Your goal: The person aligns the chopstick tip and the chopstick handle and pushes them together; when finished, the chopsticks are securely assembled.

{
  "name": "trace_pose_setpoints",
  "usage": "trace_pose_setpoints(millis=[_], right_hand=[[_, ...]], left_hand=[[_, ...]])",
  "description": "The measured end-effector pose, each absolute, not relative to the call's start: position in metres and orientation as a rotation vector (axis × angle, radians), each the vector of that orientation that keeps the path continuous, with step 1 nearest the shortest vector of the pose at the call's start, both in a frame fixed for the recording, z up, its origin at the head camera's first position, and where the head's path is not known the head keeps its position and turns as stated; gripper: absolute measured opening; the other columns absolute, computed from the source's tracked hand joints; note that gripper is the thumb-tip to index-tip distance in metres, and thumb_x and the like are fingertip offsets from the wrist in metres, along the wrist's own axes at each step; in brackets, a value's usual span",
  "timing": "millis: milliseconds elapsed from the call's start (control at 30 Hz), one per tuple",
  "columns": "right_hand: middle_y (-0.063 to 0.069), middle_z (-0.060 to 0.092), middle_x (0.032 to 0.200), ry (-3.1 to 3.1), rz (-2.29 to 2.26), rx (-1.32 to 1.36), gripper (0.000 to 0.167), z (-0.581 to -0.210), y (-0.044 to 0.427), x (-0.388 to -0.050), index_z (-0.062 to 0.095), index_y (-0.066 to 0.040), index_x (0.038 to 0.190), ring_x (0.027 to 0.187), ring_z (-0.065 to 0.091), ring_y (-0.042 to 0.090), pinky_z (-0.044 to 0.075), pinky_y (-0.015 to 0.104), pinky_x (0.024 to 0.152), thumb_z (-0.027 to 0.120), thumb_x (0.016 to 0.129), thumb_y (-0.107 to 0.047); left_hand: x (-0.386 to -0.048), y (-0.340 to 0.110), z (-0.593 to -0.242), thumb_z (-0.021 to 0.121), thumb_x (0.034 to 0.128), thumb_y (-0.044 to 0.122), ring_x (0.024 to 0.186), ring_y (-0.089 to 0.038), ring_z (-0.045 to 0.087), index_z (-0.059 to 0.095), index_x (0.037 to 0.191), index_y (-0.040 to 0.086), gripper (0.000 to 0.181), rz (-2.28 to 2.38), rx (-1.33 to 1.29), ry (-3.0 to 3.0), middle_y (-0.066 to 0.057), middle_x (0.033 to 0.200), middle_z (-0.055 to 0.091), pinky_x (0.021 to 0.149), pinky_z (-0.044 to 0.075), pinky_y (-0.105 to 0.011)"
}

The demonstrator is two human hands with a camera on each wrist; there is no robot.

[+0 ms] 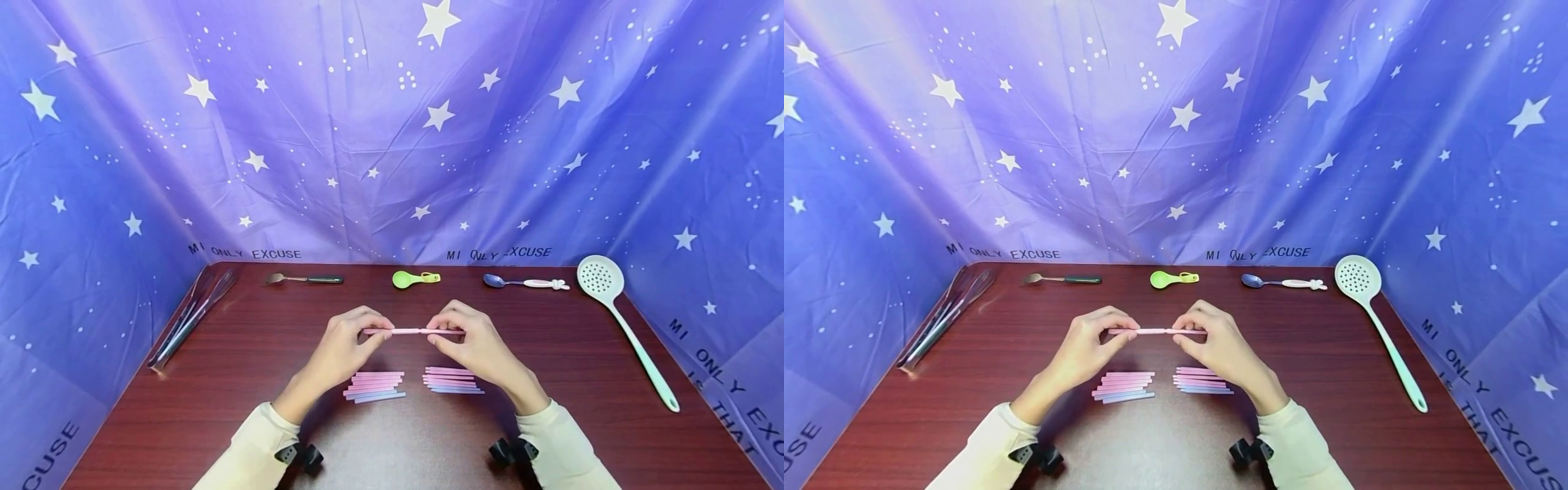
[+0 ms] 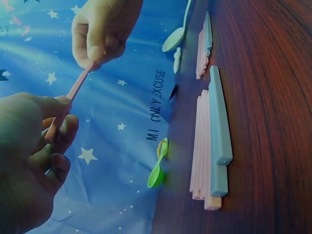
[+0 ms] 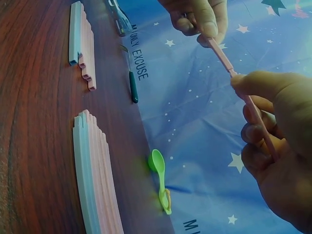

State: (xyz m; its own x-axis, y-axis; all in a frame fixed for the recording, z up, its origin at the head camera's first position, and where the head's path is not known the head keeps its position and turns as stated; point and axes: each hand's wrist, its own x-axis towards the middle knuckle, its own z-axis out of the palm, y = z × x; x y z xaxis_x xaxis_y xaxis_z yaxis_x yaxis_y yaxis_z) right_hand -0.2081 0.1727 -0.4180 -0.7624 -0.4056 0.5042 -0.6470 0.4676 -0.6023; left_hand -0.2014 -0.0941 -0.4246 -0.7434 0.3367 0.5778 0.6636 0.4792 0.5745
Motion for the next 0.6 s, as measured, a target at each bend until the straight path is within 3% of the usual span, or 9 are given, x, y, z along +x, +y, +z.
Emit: trace_pose_setpoints(millis=[200, 433, 600], right_hand=[[-0.012, 0.061, 0.086, -2.437, 1.194, 0.894, 0.012, -0.417, 0.1722, -0.2082, 0.077, -0.015, 0.094, 0.074, 0.056, 0.003, 0.05, 0.021, 0.063, 0.082, 0.086, -0.008], [-0.008, 0.067, 0.083, -2.41, 1.238, 0.918, 0.009, -0.4193, 0.1689, -0.2063, 0.078, -0.02, 0.095, 0.074, 0.058, 0.003, 0.05, 0.021, 0.062, 0.081, 0.089, -0.013], [-0.005, 0.075, 0.085, -2.453, 1.356, 0.829, 0.01, -0.419, 0.1681, -0.2038, 0.078, -0.02, 0.097, 0.071, 0.059, 0.004, 0.051, 0.02, 0.062, 0.08, 0.09, -0.015]], left_hand=[[-0.2035, -0.0934, -0.4278, 0.084, 0.0858, 0.013, 0.07, -0.003, 0.055, 0.078, 0.094, 0.019, 0.012, -1.21, -0.792, -2.342, 0.008, 0.086, 0.071, 0.06, 0.05, -0.026], [-0.2032, -0.0893, -0.4316, 0.084, 0.0855, 0.013, 0.071, -0.004, 0.058, 0.078, 0.095, 0.019, 0.013, -1.344, -0.765, -2.39, 0.007, 0.086, 0.073, 0.063, 0.053, -0.028], [-0.2008, -0.0885, -0.4301, 0.083, 0.0864, 0.012, 0.069, -0.005, 0.057, 0.077, 0.096, 0.019, 0.014, -1.462, -0.751, -2.385, 0.005, 0.086, 0.074, 0.062, 0.05, -0.022]])
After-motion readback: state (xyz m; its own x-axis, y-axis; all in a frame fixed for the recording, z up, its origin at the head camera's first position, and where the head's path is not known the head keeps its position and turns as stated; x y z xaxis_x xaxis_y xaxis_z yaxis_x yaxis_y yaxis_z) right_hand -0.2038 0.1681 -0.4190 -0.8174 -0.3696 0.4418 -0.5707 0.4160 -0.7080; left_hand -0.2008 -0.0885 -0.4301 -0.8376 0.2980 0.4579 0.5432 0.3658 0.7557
